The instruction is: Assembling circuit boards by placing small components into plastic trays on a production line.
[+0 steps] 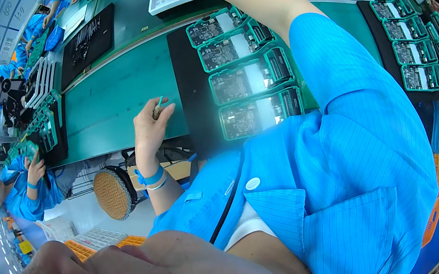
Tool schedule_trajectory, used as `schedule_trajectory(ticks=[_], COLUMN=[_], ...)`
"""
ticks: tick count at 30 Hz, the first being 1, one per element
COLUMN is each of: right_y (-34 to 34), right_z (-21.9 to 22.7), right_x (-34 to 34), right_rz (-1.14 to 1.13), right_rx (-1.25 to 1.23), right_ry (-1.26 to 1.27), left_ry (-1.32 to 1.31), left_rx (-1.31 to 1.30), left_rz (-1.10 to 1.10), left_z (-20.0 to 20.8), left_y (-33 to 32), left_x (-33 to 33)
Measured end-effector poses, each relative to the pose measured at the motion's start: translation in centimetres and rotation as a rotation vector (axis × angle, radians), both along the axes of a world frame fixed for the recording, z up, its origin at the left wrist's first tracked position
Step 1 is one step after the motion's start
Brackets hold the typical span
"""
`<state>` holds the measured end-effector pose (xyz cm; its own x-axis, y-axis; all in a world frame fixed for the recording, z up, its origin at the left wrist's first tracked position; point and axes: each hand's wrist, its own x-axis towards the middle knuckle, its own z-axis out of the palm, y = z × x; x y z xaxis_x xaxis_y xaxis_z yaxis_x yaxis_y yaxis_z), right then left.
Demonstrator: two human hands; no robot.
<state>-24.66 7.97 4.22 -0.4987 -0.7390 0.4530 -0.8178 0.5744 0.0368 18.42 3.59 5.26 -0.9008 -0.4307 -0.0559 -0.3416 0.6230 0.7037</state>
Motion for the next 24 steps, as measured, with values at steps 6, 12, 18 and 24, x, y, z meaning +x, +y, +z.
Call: schedule_trajectory(ticks=[6,12,18,24], right_y=[-1.4,-1.5,-0.3,5.7], right_z=[0.0,1.2,3.0,6.1], right_x=[-2.3,-4.5,-1.9,12.3], right_rz=[0.050,0.169,0.155,0.492], right_rx=[-0.068,-0.067,-0.209,-0.537], right_ry=[-0.041,-0.103,-0.469,-1.765], left_ry=[0.071,0.299,0.533,0.681], left_rx=[0.085,0.371,0.545,0.717], left_rz=[0.017,0.024,0.058,0.076], left_z=[0.3,-0.9,-1.0,-0.3], left_y=[-0.1,-2.2,-3.9,-2.1], left_x=[-1.0,-3.4,-8.5,-12.1])
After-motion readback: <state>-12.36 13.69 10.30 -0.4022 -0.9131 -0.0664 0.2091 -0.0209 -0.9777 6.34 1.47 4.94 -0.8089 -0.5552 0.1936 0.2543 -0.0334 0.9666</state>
